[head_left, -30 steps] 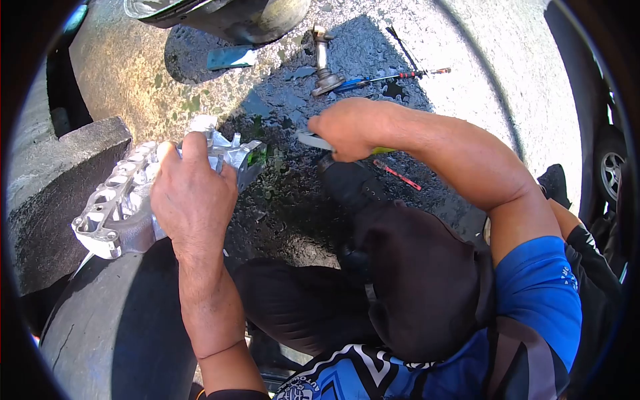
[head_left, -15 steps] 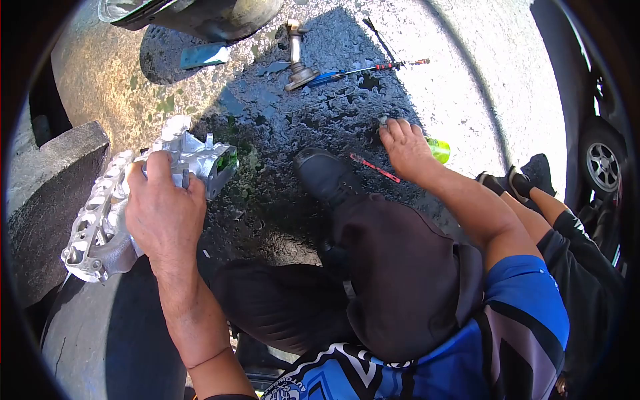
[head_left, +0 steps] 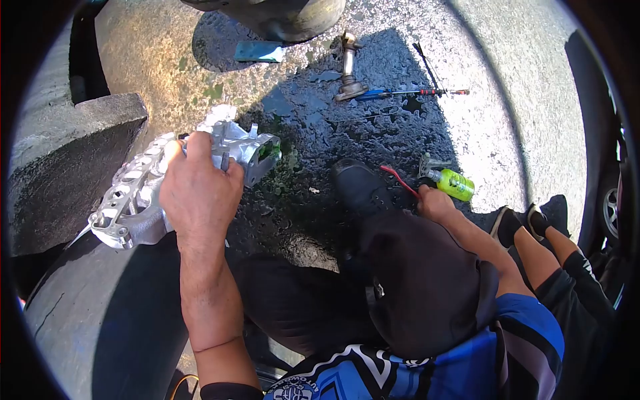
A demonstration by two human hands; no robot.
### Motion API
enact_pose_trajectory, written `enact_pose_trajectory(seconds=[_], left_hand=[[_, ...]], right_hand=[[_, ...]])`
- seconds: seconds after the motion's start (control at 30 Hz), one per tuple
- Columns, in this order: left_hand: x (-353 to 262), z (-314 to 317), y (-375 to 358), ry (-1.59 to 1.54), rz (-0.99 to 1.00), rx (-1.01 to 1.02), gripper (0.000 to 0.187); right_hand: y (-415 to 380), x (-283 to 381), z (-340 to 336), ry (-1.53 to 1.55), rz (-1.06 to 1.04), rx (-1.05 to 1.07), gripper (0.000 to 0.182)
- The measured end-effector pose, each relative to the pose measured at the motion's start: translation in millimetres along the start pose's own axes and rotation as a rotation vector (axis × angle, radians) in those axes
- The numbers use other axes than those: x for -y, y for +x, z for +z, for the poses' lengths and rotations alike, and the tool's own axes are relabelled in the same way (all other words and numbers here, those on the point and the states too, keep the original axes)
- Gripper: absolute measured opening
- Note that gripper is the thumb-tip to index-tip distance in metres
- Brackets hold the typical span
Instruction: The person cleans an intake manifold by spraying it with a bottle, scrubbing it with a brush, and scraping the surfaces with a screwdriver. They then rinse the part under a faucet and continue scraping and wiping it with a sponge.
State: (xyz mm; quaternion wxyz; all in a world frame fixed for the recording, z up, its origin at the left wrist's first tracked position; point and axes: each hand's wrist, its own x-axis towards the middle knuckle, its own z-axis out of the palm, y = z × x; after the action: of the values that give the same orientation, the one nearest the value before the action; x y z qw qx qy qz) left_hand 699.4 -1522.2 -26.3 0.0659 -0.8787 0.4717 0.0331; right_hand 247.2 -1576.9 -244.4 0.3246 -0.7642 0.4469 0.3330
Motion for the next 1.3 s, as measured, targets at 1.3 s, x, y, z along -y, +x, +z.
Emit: enact_pose_trajectory(seconds=[1.3], left_hand=[[-13.8, -5.7, 11.6, 0.08, 0.143, 0.071, 0.035]], right_hand=[[12.4, 253.3, -213.7, -0.1, -0.926, -0.178, 0.018]])
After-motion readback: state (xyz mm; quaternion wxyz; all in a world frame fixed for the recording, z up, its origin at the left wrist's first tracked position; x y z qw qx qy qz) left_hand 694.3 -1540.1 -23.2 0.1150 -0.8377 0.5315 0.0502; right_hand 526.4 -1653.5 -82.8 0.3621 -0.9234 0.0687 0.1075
